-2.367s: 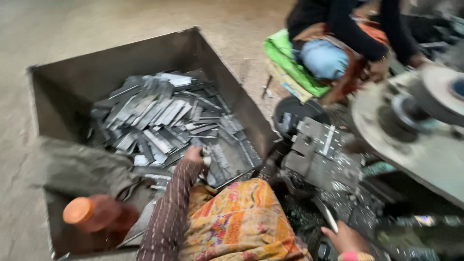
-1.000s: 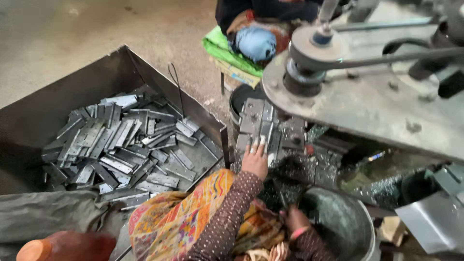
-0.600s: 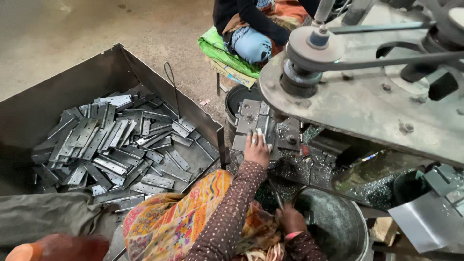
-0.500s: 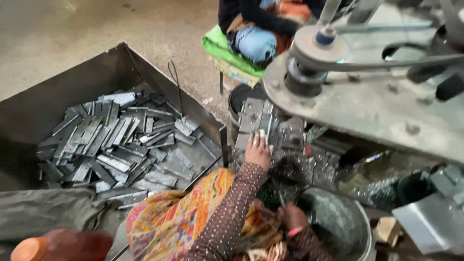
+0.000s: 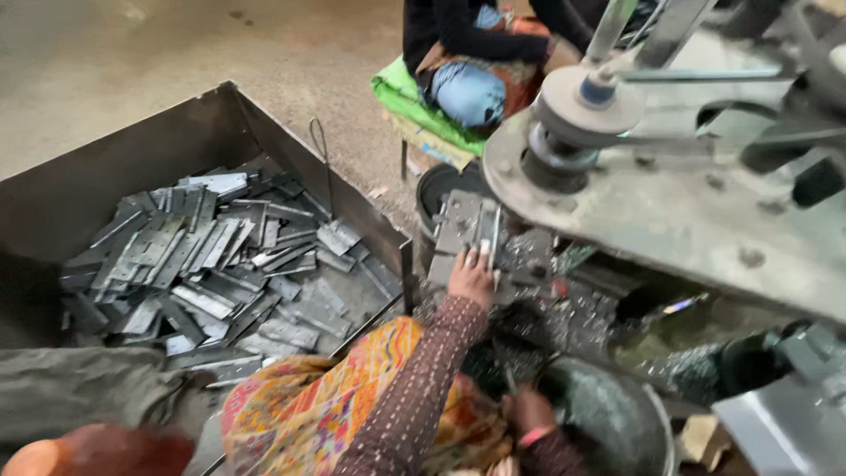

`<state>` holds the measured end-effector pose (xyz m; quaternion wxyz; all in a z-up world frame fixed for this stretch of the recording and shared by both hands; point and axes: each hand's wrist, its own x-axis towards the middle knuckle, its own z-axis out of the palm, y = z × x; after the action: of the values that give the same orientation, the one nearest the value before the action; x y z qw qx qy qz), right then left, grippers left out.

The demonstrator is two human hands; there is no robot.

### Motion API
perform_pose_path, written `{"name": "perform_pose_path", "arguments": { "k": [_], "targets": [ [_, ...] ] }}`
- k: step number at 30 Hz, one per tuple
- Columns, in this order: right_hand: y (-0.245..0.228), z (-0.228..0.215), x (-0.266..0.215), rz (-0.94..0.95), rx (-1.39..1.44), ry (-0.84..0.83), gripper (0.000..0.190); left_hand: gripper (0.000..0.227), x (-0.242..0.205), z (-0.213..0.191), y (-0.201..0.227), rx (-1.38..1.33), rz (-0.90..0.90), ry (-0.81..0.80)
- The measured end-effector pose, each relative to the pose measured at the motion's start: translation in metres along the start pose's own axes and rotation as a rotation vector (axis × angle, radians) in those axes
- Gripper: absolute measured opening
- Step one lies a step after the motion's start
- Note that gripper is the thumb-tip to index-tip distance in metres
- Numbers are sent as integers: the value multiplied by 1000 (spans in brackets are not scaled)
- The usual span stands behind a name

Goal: The person operates a manual press machine to process metal strips. They pick up a strip from a bin, place it into the machine's die, and activate the press. The processed strip is then removed and placed into a container.

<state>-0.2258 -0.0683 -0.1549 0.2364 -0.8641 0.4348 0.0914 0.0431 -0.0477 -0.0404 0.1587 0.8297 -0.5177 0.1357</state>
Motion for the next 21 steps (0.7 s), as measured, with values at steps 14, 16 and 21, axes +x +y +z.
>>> {"name": "perform_pose_path", "arguments": {
  "k": [14,16,21],
  "targets": [
    [-12,-20,-12,5,-55,-21,47,29,50,11,-25,8,-61,-148],
    [-20,-37,-12,-71,-62,-22,50,29,52,5,-23,34,-57,-187],
    [-36,-76,25,-84,-160,-152,52,28,57,-12,-20,24,-68,-282]
  ]
}}
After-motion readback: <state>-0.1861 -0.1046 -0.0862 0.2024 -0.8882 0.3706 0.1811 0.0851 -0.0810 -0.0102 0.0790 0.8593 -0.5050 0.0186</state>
